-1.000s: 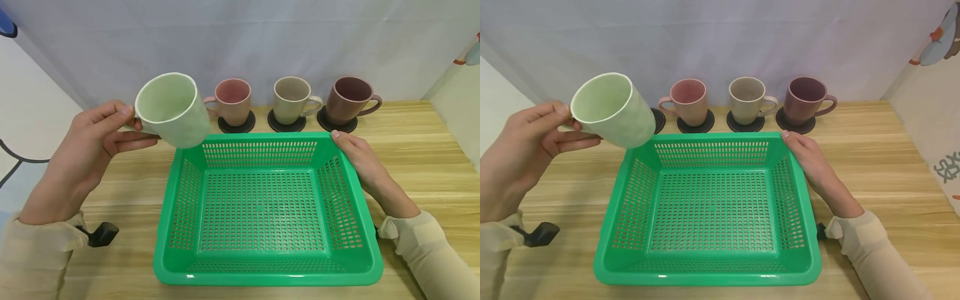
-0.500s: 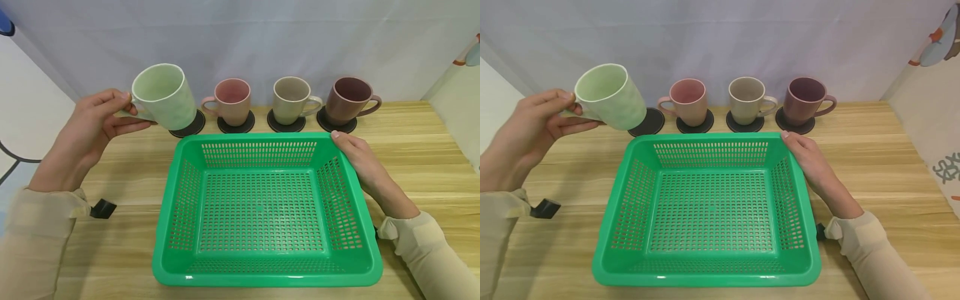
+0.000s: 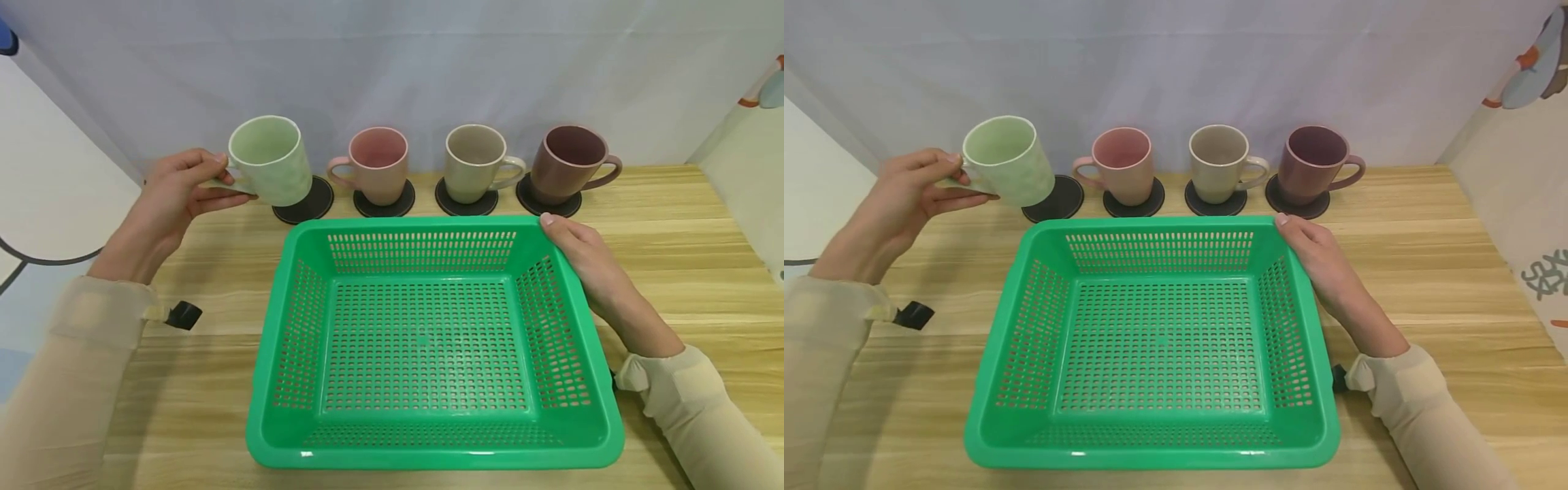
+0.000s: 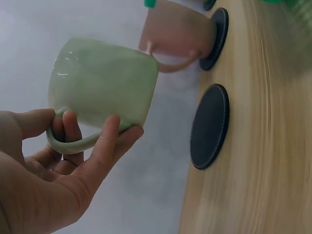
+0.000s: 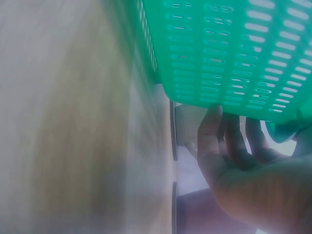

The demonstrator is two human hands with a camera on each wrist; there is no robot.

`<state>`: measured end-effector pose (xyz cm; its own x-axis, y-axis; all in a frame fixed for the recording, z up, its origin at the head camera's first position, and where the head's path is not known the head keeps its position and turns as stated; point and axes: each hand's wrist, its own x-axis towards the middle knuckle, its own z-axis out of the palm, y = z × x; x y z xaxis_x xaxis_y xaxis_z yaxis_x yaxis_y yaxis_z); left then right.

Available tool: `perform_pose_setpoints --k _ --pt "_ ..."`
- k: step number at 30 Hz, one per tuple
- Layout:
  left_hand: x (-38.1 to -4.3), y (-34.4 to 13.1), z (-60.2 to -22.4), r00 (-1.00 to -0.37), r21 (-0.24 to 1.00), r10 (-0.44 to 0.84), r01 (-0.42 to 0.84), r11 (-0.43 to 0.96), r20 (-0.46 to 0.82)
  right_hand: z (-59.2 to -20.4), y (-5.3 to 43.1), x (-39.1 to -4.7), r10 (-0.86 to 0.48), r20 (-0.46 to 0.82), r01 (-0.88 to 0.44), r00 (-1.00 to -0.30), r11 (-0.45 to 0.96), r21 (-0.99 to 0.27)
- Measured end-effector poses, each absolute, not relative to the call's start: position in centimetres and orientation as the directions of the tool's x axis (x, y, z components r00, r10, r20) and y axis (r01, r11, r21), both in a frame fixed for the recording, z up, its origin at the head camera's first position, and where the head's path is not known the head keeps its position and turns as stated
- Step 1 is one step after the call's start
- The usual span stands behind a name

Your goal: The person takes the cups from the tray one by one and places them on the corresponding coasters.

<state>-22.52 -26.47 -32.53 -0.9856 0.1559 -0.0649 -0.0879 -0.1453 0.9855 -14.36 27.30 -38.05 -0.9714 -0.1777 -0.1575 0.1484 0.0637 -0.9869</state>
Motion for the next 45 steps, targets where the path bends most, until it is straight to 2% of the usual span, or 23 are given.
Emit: perform_pose_setpoints --k 12,23,34,45 --pt "-24.9 -27.2 -35.3 -0.981 0.989 0.153 -0.133 -0.061 -0.122 -38.1 27.3 -14.3 -0.180 -0.159 0.153 -0.971 0.044 -0.987" --pt "-27.0 -27.3 -37.3 -0.985 0.994 0.150 -0.095 -0.049 -0.087 -38.0 27.5 -14.3 -0.180 -0.148 0.140 -0.973 0.055 -0.989" --pt "-28.0 -26.8 -38.3 -0.981 0.992 0.147 -0.121 0.044 -0.126 -38.3 27.1 -14.2 -0.177 -0.151 0.138 -0.973 0.084 -0.987" --pt "-28.9 -26.6 -38.9 -0.977 0.991 0.168 -0.122 0.048 -0.128 -38.3 27.3 -14.2 -0.167 -0.135 0.122 -0.977 0.086 -0.989"
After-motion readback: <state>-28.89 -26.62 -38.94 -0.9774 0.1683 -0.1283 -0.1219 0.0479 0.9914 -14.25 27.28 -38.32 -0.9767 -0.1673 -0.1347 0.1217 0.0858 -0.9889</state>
